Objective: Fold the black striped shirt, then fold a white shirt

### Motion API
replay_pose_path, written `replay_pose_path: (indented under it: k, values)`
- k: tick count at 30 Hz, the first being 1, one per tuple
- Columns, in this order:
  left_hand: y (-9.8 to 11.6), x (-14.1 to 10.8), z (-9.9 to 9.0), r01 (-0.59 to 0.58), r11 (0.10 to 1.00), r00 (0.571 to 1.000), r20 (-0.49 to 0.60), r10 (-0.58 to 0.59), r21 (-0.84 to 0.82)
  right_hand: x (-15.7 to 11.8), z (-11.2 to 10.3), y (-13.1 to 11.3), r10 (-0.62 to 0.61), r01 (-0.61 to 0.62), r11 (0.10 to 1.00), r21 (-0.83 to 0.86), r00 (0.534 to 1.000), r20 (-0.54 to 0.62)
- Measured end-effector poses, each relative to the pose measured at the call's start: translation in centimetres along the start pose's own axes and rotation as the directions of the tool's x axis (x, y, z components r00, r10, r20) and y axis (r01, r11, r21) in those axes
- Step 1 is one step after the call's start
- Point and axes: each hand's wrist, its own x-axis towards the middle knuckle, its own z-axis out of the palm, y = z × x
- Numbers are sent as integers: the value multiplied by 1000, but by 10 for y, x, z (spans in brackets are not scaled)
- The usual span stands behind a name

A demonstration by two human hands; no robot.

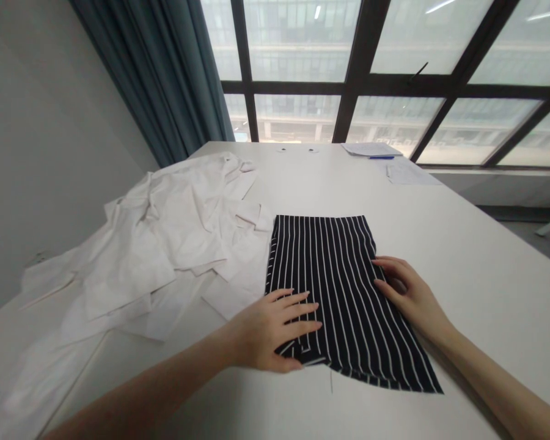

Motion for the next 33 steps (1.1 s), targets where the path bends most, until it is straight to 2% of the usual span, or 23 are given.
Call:
replay_pose_path:
  k: [8,11,16,21,23,24,26,28,30,31,33]
  values:
    - [1,-1,1,42,999,999,1,-42,-30,-3,-2,-7,-64,78,980,-184,995,82]
    - [3,1,3,41,999,999,5,-41,-19,-4,-2,-7,-53,66,972,-227,997,64]
    - [8,3,6,24,1000,999,28,-24,11,1,-4,-3,-113,111,972,-206,994,6]
    - [7,2,4,40,999,999,9,-40,-31,4,-7,1,-70,59,971,-230,997,-42]
    - [5,1,5,61,996,998,-25,-63,-71,2,-10,-8,-166,132,946,-297,982,-92]
    - [4,1,6,69,993,996,-45,-73,-95,0,-11,-16,-241,202,922,-329,967,-81]
    - [3,1,9,76,987,993,-84,-89,-141,-7,-13,-35,-379,371,865,-339,924,43]
    - [1,0,12,75,982,988,-117,-96,-173,-16,-11,-55,-458,521,813,-261,848,267]
    - [-1,0,13,68,981,984,-148,-96,-183,-25,-5,-71,-459,592,783,-192,758,463]
    - [-1,1,14,68,981,983,-156,-97,-184,-29,0,-76,-443,603,777,-183,729,522]
    - [-2,1,13,75,979,981,-162,-107,-189,-34,8,-80,-413,605,772,-197,712,567]
